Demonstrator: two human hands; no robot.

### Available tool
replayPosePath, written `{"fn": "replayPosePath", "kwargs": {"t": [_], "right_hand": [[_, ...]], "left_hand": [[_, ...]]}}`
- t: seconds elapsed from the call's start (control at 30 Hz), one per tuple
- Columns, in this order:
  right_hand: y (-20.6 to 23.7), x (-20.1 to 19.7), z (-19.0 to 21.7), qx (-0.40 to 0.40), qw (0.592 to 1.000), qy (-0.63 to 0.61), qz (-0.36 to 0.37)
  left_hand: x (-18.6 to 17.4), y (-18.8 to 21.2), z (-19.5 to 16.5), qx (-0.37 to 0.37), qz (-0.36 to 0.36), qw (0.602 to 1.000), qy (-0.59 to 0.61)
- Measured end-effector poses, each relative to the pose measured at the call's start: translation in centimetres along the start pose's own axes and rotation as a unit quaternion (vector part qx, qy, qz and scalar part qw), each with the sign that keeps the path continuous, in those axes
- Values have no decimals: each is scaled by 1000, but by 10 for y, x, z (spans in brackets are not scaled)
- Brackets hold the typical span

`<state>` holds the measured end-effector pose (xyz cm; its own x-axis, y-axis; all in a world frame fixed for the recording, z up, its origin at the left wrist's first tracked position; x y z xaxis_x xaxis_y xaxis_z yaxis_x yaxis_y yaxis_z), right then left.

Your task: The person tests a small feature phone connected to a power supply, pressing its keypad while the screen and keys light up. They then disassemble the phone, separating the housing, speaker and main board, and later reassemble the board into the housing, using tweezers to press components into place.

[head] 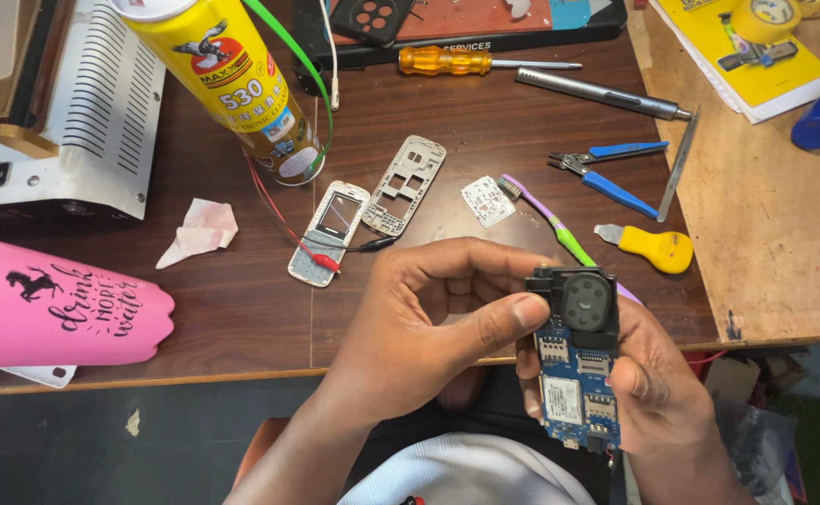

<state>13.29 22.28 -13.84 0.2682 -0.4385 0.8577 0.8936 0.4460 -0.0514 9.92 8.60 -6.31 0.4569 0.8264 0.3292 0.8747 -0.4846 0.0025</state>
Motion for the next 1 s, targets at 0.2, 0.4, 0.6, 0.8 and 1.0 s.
{"fn": "replayPosePath", "kwargs": {"t": [0.2, 0.4, 0.6, 0.8, 1.0], "right_hand": [[2, 4, -6, 27, 999, -41, 18], [3, -3, -6, 24, 998, -58, 6], [0, -6, 4, 7, 995, -96, 19], [2, 7, 27, -63, 990, -106, 68], [7, 4, 25, -69, 996, 0, 52]], "left_hand": [[1, 4, -9, 45, -21, 995, -85], [-1, 4, 2, 23, -30, 999, -26], [-24, -6, -8, 48, -59, 991, -113], [-63, -30, -65, 192, -274, 594, -732], [-91, -83, 0, 2, -198, 510, -837]]}}
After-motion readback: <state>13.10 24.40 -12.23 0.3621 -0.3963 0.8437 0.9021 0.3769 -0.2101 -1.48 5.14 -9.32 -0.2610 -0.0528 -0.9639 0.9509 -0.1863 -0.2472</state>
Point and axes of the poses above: each hand's wrist, its own y-axis away from the middle knuckle, its own x-axis out of the palm, z = x × y, the point moved 10 cm from there along -y, towards the middle knuckle, and after that the axes turned 12 degrees about -y, right-handed, at the moved point
